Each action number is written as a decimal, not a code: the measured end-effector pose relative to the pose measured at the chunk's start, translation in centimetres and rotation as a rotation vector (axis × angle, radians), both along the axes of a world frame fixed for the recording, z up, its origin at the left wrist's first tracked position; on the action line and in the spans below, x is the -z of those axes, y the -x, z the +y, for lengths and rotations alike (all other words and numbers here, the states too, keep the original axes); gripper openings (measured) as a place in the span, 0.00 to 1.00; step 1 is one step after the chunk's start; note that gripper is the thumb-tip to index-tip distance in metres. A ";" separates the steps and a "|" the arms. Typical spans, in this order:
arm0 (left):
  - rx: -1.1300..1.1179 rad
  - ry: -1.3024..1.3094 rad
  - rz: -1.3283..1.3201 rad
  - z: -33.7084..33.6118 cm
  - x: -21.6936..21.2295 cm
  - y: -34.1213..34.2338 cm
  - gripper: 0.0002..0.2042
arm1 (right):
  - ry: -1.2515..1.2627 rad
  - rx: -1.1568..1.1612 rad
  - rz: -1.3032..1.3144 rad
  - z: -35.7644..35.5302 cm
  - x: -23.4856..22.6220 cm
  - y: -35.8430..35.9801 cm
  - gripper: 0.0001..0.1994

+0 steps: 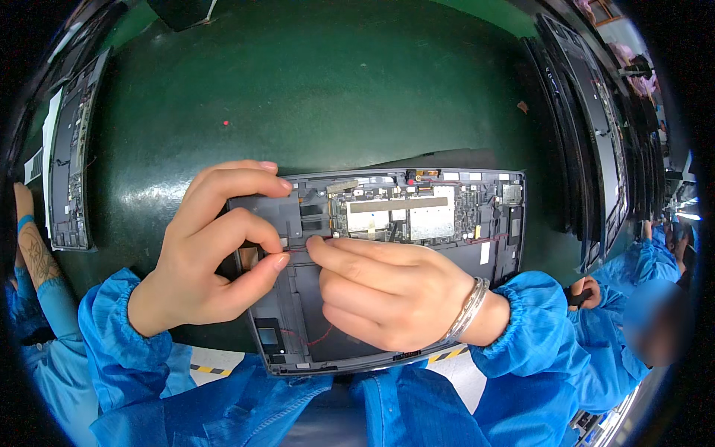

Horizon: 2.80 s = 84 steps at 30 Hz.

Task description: The person assembles electronic devices along a conveyor line by routing internal wires and pressing them into the chassis using a hand tool and fingers, repeatedly processing devices one at a time.

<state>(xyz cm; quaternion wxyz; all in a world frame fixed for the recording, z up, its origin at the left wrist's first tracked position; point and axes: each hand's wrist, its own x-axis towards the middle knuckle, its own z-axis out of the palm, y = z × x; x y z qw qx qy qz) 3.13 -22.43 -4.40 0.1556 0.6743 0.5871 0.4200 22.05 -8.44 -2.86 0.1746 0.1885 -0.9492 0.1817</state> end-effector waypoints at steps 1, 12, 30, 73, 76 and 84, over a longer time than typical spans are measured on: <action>0.000 -0.001 -0.001 0.0 0.0 0.0 0.09 | -0.002 -0.002 -0.003 0.0 0.0 0.0 0.09; 0.003 0.011 -0.037 0.1 0.3 -0.2 0.09 | -0.094 -0.011 -0.068 -0.8 -0.8 0.6 0.08; 0.053 0.017 -0.096 -0.2 0.2 0.2 0.09 | -0.137 -0.013 -0.049 -1.2 -0.8 1.2 0.08; 0.256 0.029 -0.223 -0.7 0.8 3.6 0.23 | 0.183 -0.064 -0.079 -0.4 -0.2 2.4 0.06; 0.255 0.047 -0.243 -0.6 0.8 3.6 0.22 | 0.091 -0.091 -0.029 -0.5 -0.1 2.7 0.07; 0.072 0.049 -0.172 -1.0 -0.1 2.2 0.20 | 0.121 -0.026 -0.047 -0.7 -1.2 2.0 0.08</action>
